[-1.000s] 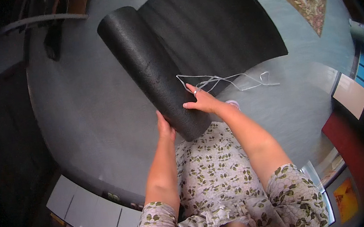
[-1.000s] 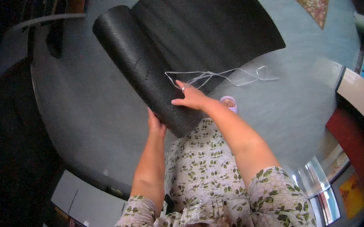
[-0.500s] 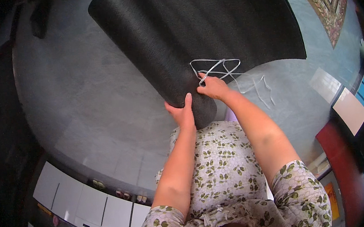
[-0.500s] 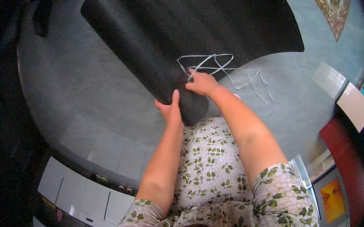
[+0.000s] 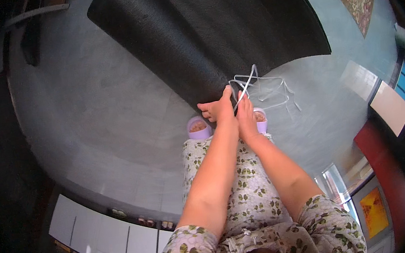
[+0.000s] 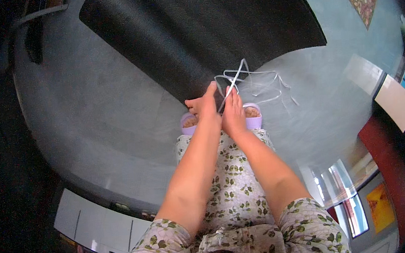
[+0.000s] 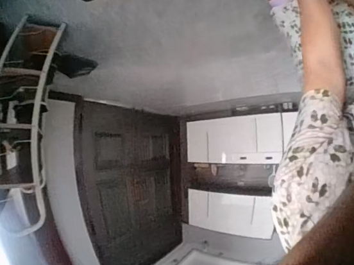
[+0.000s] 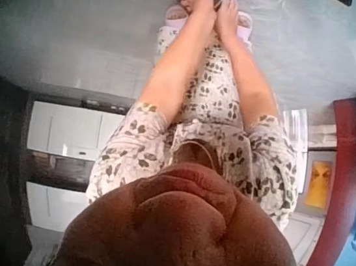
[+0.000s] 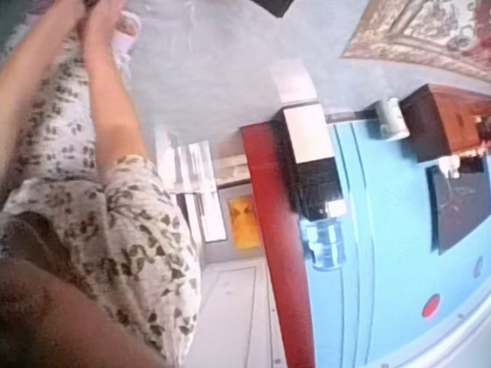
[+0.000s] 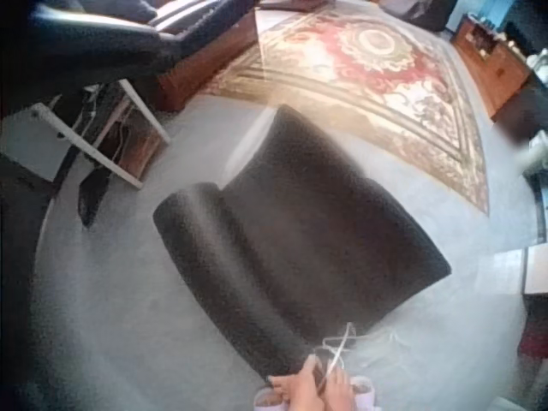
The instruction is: The person rolls up a dark gray mat and secures it with a white string. The person then walks to a bathroom and washes their hands at a sink.
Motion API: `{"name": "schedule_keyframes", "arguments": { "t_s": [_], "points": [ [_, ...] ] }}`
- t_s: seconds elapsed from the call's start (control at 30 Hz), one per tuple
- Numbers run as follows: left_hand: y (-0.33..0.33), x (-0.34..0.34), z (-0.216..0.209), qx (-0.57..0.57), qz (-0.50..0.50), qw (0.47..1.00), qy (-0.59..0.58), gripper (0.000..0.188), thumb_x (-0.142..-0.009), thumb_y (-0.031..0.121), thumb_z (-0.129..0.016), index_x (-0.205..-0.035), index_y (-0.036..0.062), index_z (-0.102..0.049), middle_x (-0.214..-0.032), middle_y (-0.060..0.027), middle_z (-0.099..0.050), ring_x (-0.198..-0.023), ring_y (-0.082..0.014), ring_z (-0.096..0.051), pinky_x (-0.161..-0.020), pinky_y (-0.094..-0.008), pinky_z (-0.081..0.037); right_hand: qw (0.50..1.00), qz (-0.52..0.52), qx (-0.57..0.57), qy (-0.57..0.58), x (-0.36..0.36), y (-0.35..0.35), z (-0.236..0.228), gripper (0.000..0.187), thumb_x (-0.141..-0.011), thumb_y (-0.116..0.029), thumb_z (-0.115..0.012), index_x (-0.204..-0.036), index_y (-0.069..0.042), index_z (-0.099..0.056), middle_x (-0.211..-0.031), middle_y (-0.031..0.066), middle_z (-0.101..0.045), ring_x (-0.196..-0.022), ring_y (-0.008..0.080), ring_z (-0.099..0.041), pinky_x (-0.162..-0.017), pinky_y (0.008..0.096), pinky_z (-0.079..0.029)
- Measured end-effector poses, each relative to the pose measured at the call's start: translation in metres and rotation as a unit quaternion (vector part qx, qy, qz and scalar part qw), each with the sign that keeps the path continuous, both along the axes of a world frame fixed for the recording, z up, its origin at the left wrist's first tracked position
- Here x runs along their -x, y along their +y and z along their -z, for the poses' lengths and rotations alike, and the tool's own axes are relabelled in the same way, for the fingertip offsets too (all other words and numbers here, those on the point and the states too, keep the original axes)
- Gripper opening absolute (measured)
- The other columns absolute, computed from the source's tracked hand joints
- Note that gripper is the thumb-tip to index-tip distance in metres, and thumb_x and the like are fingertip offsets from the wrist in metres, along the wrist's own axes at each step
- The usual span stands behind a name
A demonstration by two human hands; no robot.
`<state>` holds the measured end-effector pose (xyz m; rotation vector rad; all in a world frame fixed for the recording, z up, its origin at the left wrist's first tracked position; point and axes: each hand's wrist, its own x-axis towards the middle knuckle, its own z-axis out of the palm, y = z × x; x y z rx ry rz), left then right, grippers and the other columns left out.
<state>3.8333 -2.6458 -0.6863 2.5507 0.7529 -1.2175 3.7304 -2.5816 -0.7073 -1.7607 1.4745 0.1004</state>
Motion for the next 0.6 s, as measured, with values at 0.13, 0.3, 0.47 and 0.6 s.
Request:
{"name": "schedule_keyframes", "arguments": {
  "t_s": [0.13, 0.3, 0.47, 0.6],
  "points": [
    [0.039, -0.018, -0.035, 0.343, 0.254, 0.899, -0.101, 0.095, -0.063, 0.017, -0.079, -0.139, 0.004, -0.023, -0.14, -0.0228, -0.027, -0.128, -0.0388, -0.031, -0.106, -0.0473, -0.027, 0.999, 0.033, -0.039, 0.005, 0.016, -0.024, 0.01, 0.111, -0.056, -0.03, -0.084, -0.141, -0.001, -0.019, -0.137, 0.0215, -0.032, -0.125, 0.0392, -0.034, -0.104, 0.0439, -0.032],
    [-0.032, -0.103, -0.034, 0.281, 0.891, 0.325, -0.148, 0.079, -0.057, 0.01, -0.073, -0.131, 0.0181, -0.045, -0.142, -0.0113, -0.035, -0.135, -0.0277, -0.028, -0.11, -0.0443, -0.021, 0.998, -0.003, -0.055, -0.036, 0.03, -0.039, 0.016, 0.107, -0.056, -0.031, -0.084, -0.139, -0.003, -0.024, -0.127, 0.02, -0.043, -0.119, 0.0377, -0.041, -0.101, 0.043, -0.035],
    [-0.083, -0.121, -0.034, 0.165, 0.959, 0.181, -0.14, 0.075, -0.064, 0.011, -0.07, -0.134, 0.0191, -0.042, -0.138, -0.0113, -0.039, -0.13, -0.0277, -0.033, -0.107, -0.0416, -0.024, 0.996, -0.024, -0.085, -0.029, 0.032, -0.062, 0.007, 0.088, -0.057, -0.028, -0.083, -0.131, -0.009, -0.038, -0.11, 0.0195, -0.054, -0.106, 0.0361, -0.051, -0.089, 0.0443, -0.044],
    [-0.057, -0.125, -0.039, 0.147, 0.939, 0.284, -0.124, 0.091, -0.055, 0.021, -0.08, -0.135, 0.0181, -0.038, -0.13, -0.0125, -0.042, -0.12, -0.0296, -0.04, -0.1, -0.0412, -0.03, 0.985, -0.144, -0.059, -0.072, 0.048, -0.11, -0.004, 0.07, -0.058, -0.023, -0.081, -0.118, -0.01, -0.048, -0.098, 0.0184, -0.058, -0.096, 0.0366, -0.055, -0.079, 0.0446, -0.048]
  ]
}}
